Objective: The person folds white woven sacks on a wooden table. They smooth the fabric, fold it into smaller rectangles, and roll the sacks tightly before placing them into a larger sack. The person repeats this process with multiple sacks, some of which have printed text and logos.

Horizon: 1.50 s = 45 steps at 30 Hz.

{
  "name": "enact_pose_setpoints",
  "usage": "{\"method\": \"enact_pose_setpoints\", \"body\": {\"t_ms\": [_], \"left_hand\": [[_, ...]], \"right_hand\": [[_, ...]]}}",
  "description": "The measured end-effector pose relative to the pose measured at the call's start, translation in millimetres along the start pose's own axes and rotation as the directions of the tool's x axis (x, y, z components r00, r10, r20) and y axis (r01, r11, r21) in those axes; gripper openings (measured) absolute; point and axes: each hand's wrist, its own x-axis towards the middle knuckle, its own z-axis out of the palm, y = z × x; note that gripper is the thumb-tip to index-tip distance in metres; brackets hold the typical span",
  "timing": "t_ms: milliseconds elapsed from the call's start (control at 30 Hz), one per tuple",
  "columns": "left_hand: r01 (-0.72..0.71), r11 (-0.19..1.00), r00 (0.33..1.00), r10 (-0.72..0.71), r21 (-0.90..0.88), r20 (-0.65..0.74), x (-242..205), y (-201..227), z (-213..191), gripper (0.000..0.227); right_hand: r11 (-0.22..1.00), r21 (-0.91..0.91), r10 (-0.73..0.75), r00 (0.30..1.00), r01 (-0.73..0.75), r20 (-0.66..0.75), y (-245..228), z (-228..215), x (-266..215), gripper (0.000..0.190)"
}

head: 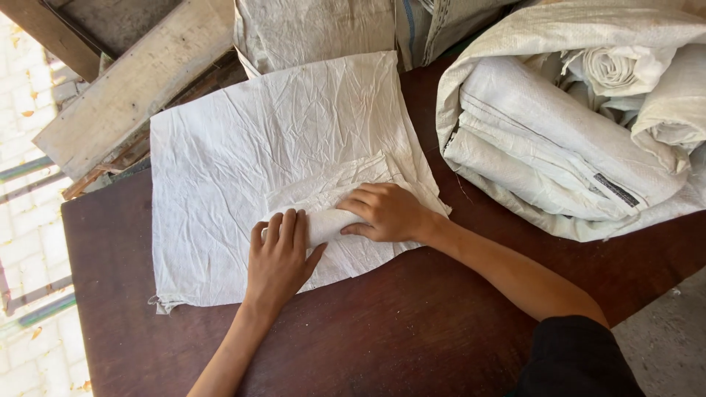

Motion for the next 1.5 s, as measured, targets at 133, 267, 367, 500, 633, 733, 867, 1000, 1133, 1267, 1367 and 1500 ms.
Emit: {"method": "enact_pose_setpoints", "body": {"t_ms": [133, 267, 367, 500, 633, 733, 867, 1000, 1133, 1267, 1367, 1500], "left_hand": [[0.069, 0.987, 0.981, -0.040, -0.148, 0.190, 26.9, -17.1, -1.0, 0.071], [0.154, 0.951, 0.927, -0.046, -0.266, 0.372, 48.9, -32.3, -5.5, 0.083], [0.239, 0.932, 0.880, -0.089, -0.272, 0.467, 61.7, -40.0, -2.8, 0.087], [0.446, 0.859, 0.700, -0.160, -0.252, 0.696, 78.9, -47.0, -8.7, 0.101], [0.432, 0.848, 0.763, -0.163, -0.306, 0.626, 73.6, -54.1, 11.3, 0.109], [0.287, 0.897, 0.918, -0.158, -0.337, 0.364, 74.2, -56.7, 16.2, 0.124], [0.387, 0.852, 0.817, -0.141, -0.351, 0.559, 78.9, -64.5, 21.4, 0.099], [0.475, 0.796, 0.742, -0.132, -0.375, 0.657, 86.2, -66.8, 16.9, 0.100], [0.408, 0.856, 0.759, -0.123, -0.319, 0.639, 84.3, -65.6, 22.1, 0.095], [0.408, 0.857, 0.755, -0.123, -0.314, 0.644, 81.1, -64.9, 22.7, 0.093], [0.351, 0.884, 0.797, -0.109, -0.308, 0.594, 79.1, -63.9, 27.6, 0.088], [0.324, 0.908, 0.804, -0.117, -0.265, 0.583, 78.3, -57.3, 18.6, 0.076]], "right_hand": [[0.989, 0.085, 0.102, 0.973, -0.122, 0.207, 11.8, -11.9, 23.9, 0.056], [0.950, 0.081, 0.239, 0.867, -0.302, 0.438, 4.0, -43.9, 55.3, 0.064], [0.995, -0.022, 0.100, 0.967, -0.098, 0.236, 15.2, -36.2, 52.5, 0.071], [0.980, -0.193, 0.082, 0.987, -0.054, 0.141, 21.5, -16.7, 39.0, 0.073], [0.918, -0.395, 0.041, 0.998, -0.018, 0.049, 11.8, -4.3, 31.5, 0.082], [0.938, -0.346, 0.024, 0.984, 0.038, 0.174, 13.1, -15.9, 42.1, 0.101], [0.968, -0.193, 0.229, 0.881, -0.160, 0.414, 23.2, -18.0, 61.0, 0.108], [0.963, -0.097, 0.268, 0.889, -0.250, 0.372, 18.0, -31.8, 72.6, 0.122], [0.957, -0.166, 0.286, 0.864, -0.237, 0.415, 21.1, -24.0, 70.4, 0.127], [0.945, -0.189, 0.325, 0.809, -0.265, 0.490, 21.9, -19.5, 71.7, 0.121], [0.940, -0.216, 0.338, 0.807, -0.264, 0.484, 21.1, -18.8, 71.7, 0.118], [0.925, -0.214, 0.380, 0.805, -0.315, 0.455, 12.6, -21.7, 72.5, 0.114]]}}
